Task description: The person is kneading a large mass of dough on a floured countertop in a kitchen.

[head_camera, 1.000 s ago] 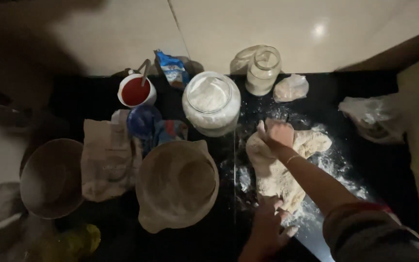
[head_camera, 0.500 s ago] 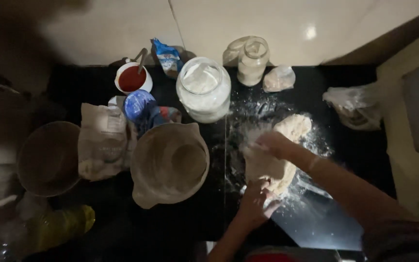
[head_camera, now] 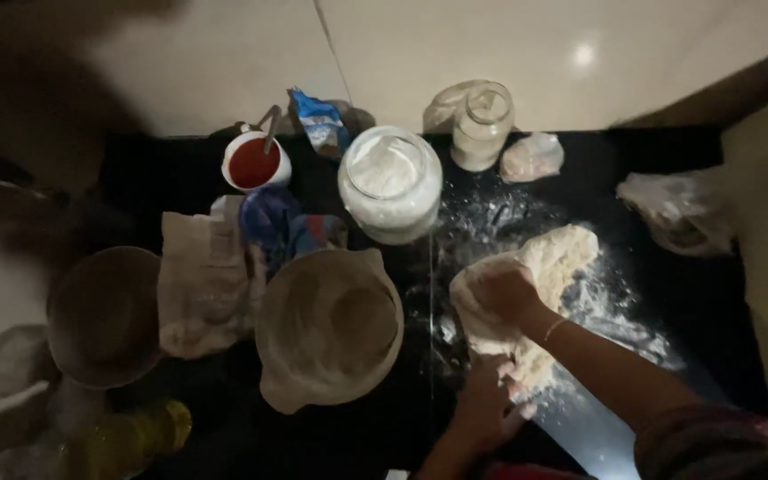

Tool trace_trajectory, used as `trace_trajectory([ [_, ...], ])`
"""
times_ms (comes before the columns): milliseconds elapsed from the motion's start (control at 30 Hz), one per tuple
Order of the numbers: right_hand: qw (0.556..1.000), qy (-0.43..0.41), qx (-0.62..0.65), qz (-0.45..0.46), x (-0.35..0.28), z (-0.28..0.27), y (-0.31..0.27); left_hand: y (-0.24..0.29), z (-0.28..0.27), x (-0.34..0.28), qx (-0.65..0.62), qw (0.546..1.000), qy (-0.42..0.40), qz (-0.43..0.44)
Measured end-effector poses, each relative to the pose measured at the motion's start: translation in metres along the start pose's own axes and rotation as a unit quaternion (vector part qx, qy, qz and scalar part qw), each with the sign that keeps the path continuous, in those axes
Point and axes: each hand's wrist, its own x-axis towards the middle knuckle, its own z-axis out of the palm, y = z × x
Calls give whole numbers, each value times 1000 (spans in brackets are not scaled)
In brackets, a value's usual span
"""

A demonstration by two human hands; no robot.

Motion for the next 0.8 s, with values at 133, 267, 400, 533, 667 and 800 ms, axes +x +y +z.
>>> trace_trajectory([
  [133, 981, 22, -160, -107, 37, 44, 24, 13, -16, 6, -25, 999, -7, -38],
  [267, 992, 61, 62, 91, 88, 34, 24, 18, -18, 13, -53, 997, 60, 2],
  [400, 996, 78, 34, 24, 108, 11, 24, 13, -9, 7, -40, 992, 113, 38],
  [533, 969, -171, 177, 30, 85, 25, 21, 7, 6, -6, 31, 993, 109, 19],
  [667, 904, -270, 331, 9, 10, -31, 26, -28, 30, -16, 13, 994, 85, 73],
  [800, 954, -166, 240, -73, -75, -53, 30, -80, 75, -25, -197, 979, 35, -39],
])
